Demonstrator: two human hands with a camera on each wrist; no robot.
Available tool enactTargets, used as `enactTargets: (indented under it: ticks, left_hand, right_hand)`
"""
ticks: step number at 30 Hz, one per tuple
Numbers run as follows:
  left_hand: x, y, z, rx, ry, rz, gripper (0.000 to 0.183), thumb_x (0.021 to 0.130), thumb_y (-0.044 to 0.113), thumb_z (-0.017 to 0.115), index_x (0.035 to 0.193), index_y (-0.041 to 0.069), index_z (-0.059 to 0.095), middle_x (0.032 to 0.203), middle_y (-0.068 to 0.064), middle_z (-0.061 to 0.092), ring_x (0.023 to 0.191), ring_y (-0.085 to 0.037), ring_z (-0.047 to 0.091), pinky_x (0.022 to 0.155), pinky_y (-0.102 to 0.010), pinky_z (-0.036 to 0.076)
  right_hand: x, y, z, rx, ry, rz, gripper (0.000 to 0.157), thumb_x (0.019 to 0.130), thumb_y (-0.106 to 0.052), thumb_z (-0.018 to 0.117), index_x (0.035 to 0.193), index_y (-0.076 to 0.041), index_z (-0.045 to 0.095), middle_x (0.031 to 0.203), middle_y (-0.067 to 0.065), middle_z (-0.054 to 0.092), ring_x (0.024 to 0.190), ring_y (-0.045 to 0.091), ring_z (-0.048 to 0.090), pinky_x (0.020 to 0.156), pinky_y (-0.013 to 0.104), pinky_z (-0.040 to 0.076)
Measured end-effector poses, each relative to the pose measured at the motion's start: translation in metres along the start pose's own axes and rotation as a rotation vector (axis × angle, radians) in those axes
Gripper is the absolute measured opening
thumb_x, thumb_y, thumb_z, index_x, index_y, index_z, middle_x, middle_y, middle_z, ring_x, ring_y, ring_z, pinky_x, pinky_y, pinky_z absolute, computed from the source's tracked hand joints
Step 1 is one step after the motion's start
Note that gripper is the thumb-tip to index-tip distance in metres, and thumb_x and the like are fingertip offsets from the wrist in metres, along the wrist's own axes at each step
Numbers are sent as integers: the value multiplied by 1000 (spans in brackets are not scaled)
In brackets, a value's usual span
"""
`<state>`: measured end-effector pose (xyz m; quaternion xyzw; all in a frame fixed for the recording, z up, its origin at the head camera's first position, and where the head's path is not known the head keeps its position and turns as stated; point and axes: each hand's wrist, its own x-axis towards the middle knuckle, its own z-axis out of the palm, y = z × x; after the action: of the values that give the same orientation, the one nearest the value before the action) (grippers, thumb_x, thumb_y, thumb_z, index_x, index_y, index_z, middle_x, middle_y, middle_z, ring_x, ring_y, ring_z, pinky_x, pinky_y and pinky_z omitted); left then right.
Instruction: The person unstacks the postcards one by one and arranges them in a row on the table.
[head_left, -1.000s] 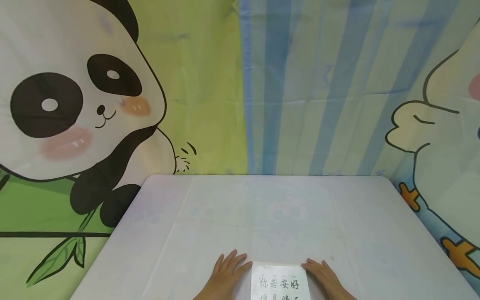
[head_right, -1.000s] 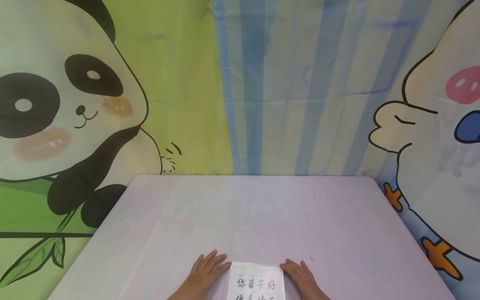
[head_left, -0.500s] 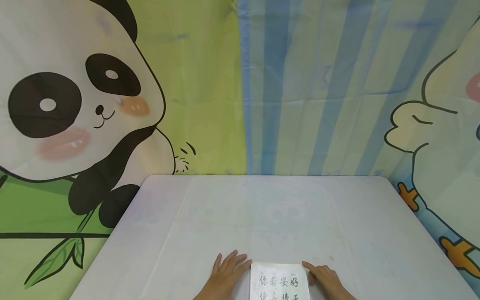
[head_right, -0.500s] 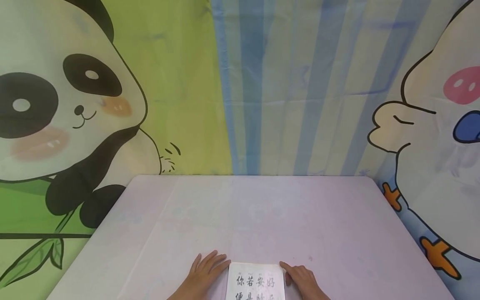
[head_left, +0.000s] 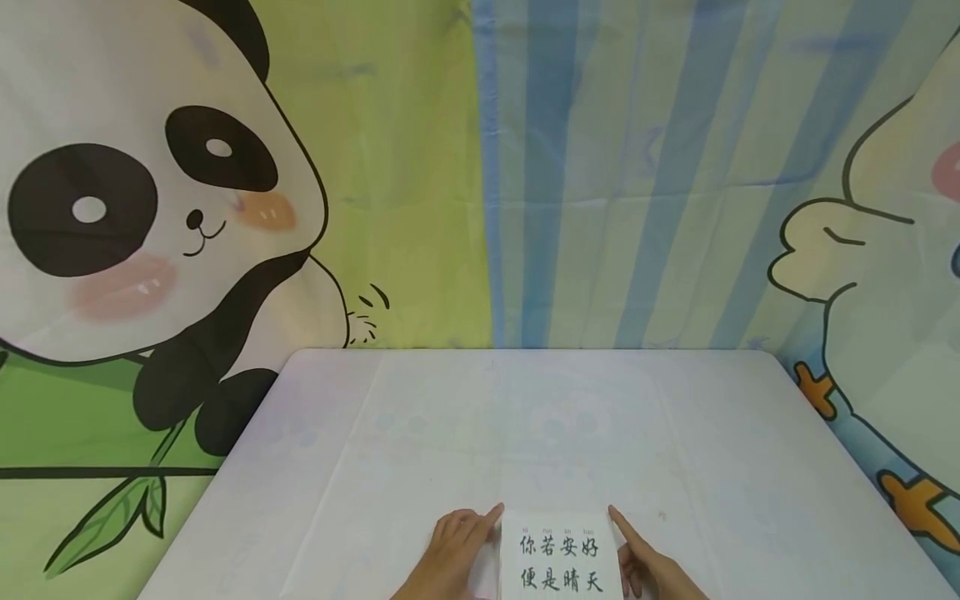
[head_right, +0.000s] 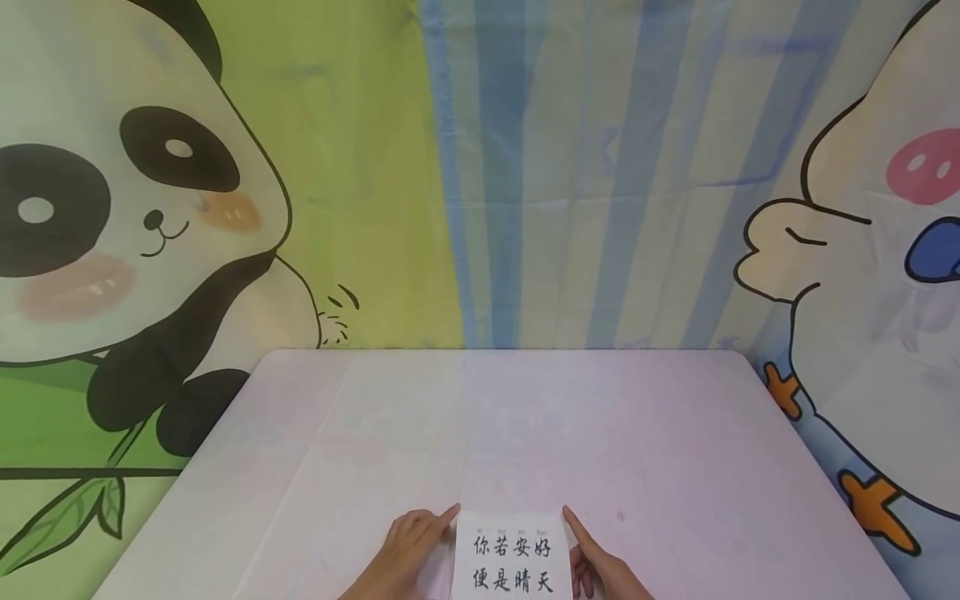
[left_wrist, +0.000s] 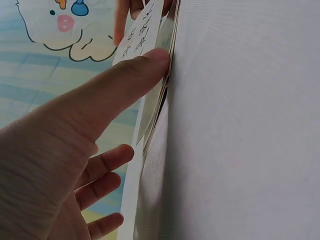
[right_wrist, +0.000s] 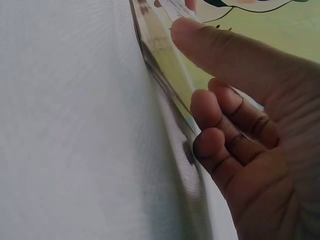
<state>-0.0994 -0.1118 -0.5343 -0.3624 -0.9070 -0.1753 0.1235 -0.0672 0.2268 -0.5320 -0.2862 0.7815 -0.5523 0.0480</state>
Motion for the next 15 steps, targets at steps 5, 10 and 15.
enactTargets:
  ticks: [5,10,15]
  left_hand:
    - [3,2,-3,-204,-66,-16,104,81,77,52,152,3,29,103,13,53,95,-3,44,79,-24,39]
    - [8,10,-12,-366,-193,-117,100,82,55,70,153,1,24,99,15,48,88,2,42,78,-21,40]
    - [13,14,-18,-390,-158,-90,98,76,33,83,152,4,28,101,14,50,87,2,45,79,-21,43]
  right_hand:
    - [0,-4,1,199,-9,57,106,79,3,75,158,-19,9,92,1,56,68,1,53,56,25,51]
    - [1,-11,0,295,-16,162,104,82,3,73,153,1,-3,96,10,51,70,-1,52,59,24,53]
    - [3,-19,-1,270,14,272,104,84,-3,73,151,4,-6,99,13,46,71,2,52,64,23,52]
